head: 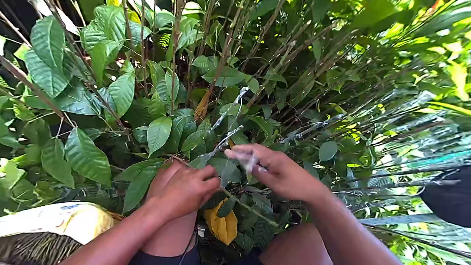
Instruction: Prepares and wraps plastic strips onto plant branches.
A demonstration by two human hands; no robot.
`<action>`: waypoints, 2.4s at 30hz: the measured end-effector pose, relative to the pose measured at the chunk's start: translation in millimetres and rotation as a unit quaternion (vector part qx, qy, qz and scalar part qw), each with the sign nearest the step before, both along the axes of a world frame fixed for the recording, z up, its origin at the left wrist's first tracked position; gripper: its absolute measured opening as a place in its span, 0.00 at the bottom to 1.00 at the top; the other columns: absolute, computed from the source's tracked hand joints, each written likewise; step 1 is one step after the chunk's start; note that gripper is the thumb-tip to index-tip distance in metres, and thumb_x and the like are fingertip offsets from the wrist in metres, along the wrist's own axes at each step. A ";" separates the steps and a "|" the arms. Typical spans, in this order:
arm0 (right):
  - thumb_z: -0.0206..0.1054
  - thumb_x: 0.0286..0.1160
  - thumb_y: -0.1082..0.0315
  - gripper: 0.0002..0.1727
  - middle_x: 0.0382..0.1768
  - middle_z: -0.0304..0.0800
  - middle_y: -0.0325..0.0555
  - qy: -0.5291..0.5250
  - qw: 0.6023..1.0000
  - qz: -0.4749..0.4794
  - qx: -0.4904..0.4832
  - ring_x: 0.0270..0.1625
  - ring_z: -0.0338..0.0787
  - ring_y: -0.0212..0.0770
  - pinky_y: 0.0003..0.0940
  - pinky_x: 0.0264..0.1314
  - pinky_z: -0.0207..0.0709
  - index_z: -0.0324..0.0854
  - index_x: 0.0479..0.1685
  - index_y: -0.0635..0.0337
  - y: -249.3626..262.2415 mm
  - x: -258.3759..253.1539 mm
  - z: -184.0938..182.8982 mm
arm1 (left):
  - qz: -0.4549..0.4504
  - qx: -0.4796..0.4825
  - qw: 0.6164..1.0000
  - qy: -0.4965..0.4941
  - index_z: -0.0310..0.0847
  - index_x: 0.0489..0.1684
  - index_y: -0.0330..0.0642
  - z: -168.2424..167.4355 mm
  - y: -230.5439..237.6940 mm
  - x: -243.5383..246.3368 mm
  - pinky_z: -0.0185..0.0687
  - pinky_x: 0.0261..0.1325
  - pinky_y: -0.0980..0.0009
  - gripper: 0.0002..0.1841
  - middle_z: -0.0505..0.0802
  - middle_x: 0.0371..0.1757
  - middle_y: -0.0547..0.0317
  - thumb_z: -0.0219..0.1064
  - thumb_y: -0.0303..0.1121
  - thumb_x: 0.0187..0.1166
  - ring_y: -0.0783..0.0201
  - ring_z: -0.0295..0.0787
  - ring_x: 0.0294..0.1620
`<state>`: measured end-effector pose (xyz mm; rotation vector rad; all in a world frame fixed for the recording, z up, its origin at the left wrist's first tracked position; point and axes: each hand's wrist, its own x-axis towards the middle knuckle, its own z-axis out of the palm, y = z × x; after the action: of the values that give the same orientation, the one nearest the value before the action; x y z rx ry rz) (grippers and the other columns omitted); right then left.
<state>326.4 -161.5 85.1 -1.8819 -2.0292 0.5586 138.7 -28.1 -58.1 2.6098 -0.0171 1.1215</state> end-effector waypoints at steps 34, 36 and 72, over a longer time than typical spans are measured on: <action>0.59 0.83 0.67 0.22 0.53 0.93 0.41 -0.081 0.985 -0.062 0.136 0.46 0.92 0.39 0.43 0.45 0.88 0.82 0.74 0.45 -16.1 3.7 -18.7 | 0.020 0.032 0.999 0.010 0.85 0.35 0.44 9.6 -1.3 4.9 0.83 0.25 0.58 0.13 0.92 0.35 0.53 0.59 0.38 0.86 0.56 0.90 0.28; 0.66 0.73 0.73 0.24 0.52 0.92 0.57 -0.181 0.974 -0.067 0.114 0.53 0.91 0.62 0.61 0.50 0.85 0.86 0.70 0.48 -16.3 13.2 -55.1 | 0.056 0.024 0.998 -0.026 0.86 0.37 0.43 14.9 8.7 -5.7 0.83 0.27 0.61 0.13 0.93 0.36 0.52 0.58 0.39 0.85 0.57 0.90 0.30; 0.62 0.83 0.65 0.22 0.52 0.92 0.43 -0.211 0.946 -0.023 0.244 0.53 0.90 0.42 0.42 0.52 0.85 0.79 0.76 0.51 -35.4 8.0 22.9 | 0.026 0.019 0.998 0.062 0.89 0.41 0.42 39.2 15.8 10.0 0.85 0.27 0.54 0.13 0.92 0.36 0.51 0.59 0.38 0.86 0.54 0.91 0.29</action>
<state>334.4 -196.9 108.0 -1.8276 -2.1012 -0.3731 148.7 -12.2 -18.9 2.7238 0.0561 0.9826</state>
